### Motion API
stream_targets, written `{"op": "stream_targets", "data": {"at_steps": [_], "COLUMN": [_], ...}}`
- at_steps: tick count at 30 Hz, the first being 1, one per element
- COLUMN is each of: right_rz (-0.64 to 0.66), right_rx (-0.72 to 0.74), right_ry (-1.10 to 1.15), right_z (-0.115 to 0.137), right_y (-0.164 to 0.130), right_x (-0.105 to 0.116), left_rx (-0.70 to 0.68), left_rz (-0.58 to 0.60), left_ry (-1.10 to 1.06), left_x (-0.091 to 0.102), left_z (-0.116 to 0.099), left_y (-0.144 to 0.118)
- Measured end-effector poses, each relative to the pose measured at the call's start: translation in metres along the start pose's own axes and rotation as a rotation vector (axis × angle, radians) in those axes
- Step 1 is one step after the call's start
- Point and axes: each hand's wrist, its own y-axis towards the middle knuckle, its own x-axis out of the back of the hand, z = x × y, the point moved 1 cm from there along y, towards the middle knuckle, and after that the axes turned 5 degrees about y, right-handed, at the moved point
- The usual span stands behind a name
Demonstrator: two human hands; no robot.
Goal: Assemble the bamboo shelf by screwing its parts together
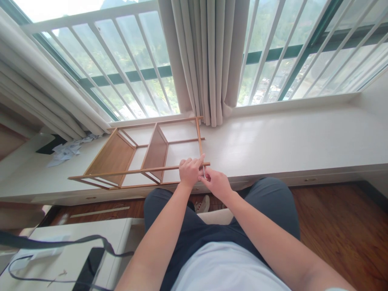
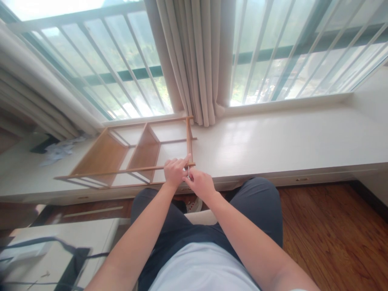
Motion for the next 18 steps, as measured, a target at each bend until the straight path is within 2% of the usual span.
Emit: {"op": "stream_targets", "data": {"at_steps": [9, 18], "right_rz": [0.000, 0.066], "right_rx": [0.045, 0.069], "right_ry": [-0.178, -0.287], "right_z": [0.006, 0.017], "right_y": [-0.003, 0.001], "right_x": [0.003, 0.010], "left_rx": [-0.017, -0.008], "left_rz": [-0.015, 0.010], "left_ry": [-0.008, -0.013], "left_x": [0.000, 0.003], "left_z": [0.001, 0.001], "left_y": [-0.001, -0.001]}}
